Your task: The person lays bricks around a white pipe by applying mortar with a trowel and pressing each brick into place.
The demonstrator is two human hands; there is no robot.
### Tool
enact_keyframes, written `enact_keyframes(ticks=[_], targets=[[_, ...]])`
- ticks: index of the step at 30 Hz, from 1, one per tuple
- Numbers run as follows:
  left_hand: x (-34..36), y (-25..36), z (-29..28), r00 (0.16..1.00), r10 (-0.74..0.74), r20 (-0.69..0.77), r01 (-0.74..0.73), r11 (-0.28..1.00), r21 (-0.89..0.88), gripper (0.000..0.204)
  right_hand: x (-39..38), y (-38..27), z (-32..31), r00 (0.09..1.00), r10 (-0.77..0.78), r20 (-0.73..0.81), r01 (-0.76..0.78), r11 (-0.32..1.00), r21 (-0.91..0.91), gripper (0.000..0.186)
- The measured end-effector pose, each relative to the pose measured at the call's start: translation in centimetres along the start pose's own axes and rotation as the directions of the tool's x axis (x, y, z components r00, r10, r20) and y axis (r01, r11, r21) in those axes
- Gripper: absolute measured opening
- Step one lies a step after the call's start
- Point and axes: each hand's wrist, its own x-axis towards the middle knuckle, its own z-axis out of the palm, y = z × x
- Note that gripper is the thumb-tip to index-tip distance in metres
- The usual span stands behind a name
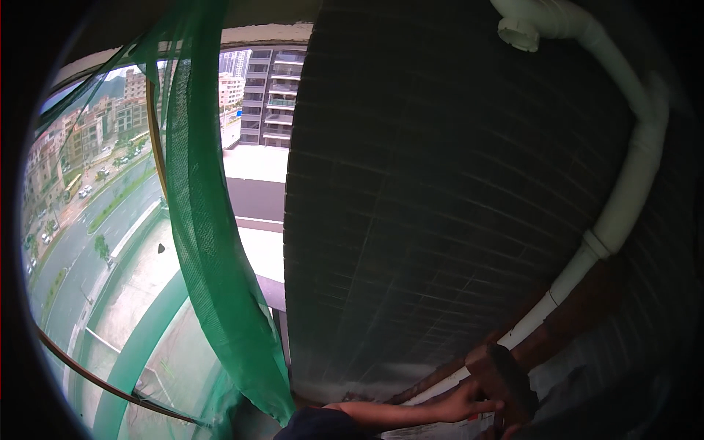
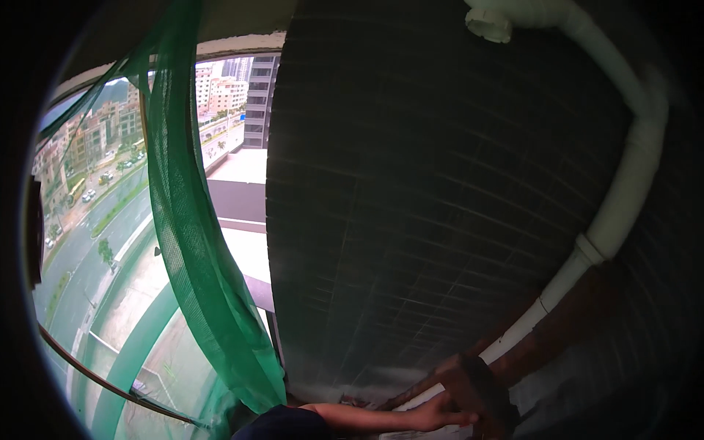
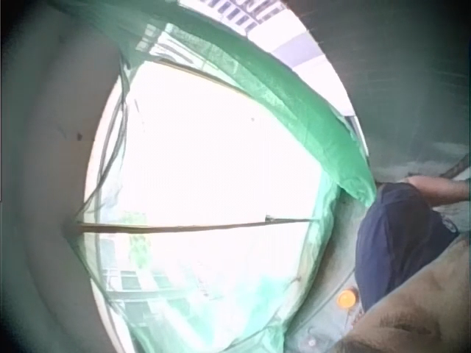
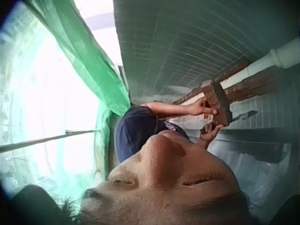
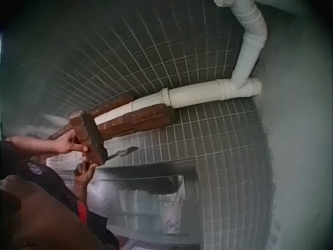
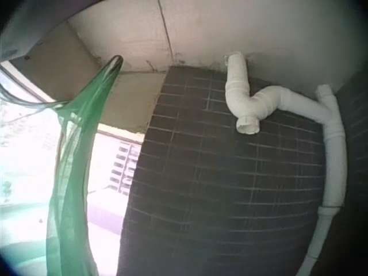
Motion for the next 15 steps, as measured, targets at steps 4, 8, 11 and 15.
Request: enact_keyframes(ticks=[4,8,11,15], targets=[[2.0,1.7,1.0,0.999,-0.005,-0.039,0.002,0.996,-0.085,0.052,3.0,-0.2,-8.1,0.986,-0.163,0.038,0.167,0.975,-0.148,0.064],[3.8,4.3,-0.8,0.989,0.047,-0.143,-0.045,0.999,0.016,0.044,-2.5,-0.5,-4.4,0.985,-0.175,-0.003,0.167,0.941,-0.294,0.045],[5.4,8.4,-2.1,0.971,0.17,-0.168,-0.142,0.976,0.165,0.029,-4.7,-1.0,-4.8,0.996,-0.078,0.053,0.091,0.945,-0.314,0.031],[8.9,14.4,-1.9,0.891,0.425,-0.159,-0.366,0.88,0.302,0.029,-6.5,-2.2,-4.2,0.981,-0.194,0.024,0.087,0.319,-0.944,0.025]])
